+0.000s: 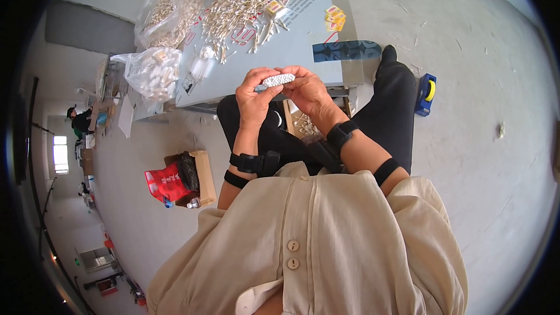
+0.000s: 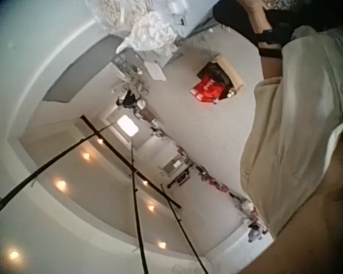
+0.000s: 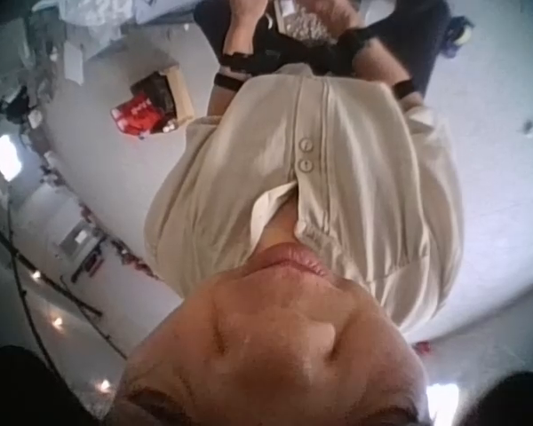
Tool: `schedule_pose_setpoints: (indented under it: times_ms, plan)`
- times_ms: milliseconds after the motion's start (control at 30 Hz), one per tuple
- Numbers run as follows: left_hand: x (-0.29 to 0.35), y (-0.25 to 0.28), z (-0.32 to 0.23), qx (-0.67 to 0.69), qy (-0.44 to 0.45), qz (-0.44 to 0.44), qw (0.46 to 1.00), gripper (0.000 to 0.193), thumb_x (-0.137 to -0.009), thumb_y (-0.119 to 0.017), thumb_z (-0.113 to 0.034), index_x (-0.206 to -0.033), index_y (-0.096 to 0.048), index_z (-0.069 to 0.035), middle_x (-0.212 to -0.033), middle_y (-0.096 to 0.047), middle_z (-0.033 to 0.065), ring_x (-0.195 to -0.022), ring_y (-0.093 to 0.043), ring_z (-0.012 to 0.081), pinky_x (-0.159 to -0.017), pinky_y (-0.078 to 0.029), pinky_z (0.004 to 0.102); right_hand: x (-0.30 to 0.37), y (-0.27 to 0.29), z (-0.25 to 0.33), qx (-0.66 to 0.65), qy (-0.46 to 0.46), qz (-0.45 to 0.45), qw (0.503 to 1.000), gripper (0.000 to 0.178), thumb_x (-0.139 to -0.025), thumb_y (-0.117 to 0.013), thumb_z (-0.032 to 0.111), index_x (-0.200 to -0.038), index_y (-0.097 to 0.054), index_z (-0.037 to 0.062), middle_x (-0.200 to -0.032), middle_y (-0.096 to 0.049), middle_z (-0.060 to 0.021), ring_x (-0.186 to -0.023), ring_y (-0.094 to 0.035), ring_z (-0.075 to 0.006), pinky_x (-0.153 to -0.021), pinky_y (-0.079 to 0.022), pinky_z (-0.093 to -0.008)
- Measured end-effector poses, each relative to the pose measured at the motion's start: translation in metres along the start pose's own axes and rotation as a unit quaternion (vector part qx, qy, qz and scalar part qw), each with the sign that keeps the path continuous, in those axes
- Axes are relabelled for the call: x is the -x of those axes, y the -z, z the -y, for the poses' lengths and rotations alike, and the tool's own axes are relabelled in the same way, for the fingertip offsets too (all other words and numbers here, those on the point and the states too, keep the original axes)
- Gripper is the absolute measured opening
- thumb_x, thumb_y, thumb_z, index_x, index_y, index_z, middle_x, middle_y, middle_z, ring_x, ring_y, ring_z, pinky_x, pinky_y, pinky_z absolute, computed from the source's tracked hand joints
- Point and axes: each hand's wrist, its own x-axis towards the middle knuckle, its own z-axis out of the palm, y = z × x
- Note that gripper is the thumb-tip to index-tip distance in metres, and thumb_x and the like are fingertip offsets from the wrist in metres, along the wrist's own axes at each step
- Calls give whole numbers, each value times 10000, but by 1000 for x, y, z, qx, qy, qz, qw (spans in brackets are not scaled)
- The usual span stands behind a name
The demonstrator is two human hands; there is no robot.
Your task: Manually bundling cotton swabs together with elastic bands.
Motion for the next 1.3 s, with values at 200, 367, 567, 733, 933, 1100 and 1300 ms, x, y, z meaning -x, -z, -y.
schedule_pose_setpoints:
  times_ms: [200,367,567,733,933,1100,1300]
  plan:
    - [3,1,7,18,23,2,1000,287,-664,-719,80,-928,-700,-31,-954,-633,43,-909,-597,137,-816,-471,262,-1,1,-1,9,3,-17,1000,310,-801,-448,-179,-957,-618,28,-1166,-607,-153,-1039,-597,-275,-897,-491,-385]
    - [5,1,10,11,25,7,1000,288,-660,-717,82,-923,-700,-33,-946,-631,35,-893,-594,130,-806,-470,258,1,2,-1,19,-3,-22,1000,316,-792,-447,-187,-945,-618,31,-1168,-608,-149,-1046,-593,-271,-890,-485,-380]
    - [6,1,7,-1,21,12,1000,291,-654,-717,82,-919,-697,-36,-925,-633,29,-874,-593,121,-794,-469,252,1,3,-1,23,-1,-28,999,318,-789,-445,-183,-939,-621,35,-1165,-611,-148,-1045,-593,-266,-897,-484,-379]
    - [6,1,8,6,23,12,1000,288,-656,-715,80,-919,-694,-35,-917,-635,29,-863,-590,117,-784,-469,250,1,4,-2,21,2,-27,999,317,-790,-439,-178,-939,-627,29,-1161,-613,-149,-1048,-592,-265,-897,-488,-383]
    - [7,0,9,12,27,15,999,276,-664,-709,80,-915,-694,-32,-914,-637,33,-860,-592,119,-784,-469,249,2,5,-2,20,0,-27,999,286,-810,-452,-161,-946,-626,21,-1154,-615,-153,-1053,-596,-269,-913,-487,-387]
    - [8,-1,7,18,38,14,999,283,-633,-713,75,-885,-681,-48,-895,-637,44,-861,-606,165,-749,-491,282,4,4,-2,19,-1,-27,999,271,-822,-453,-151,-947,-625,17,-1151,-613,-162,-1046,-601,-275,-910,-493,-397]
    - [9,-1,7,20,36,16,999,287,-648,-710,85,-899,-684,-52,-912,-634,33,-868,-606,145,-723,-492,261,4,5,-2,12,-7,-27,1000,266,-824,-454,-151,-949,-623,14,-1148,-613,-166,-1040,-604,-283,-899,-503,-402]
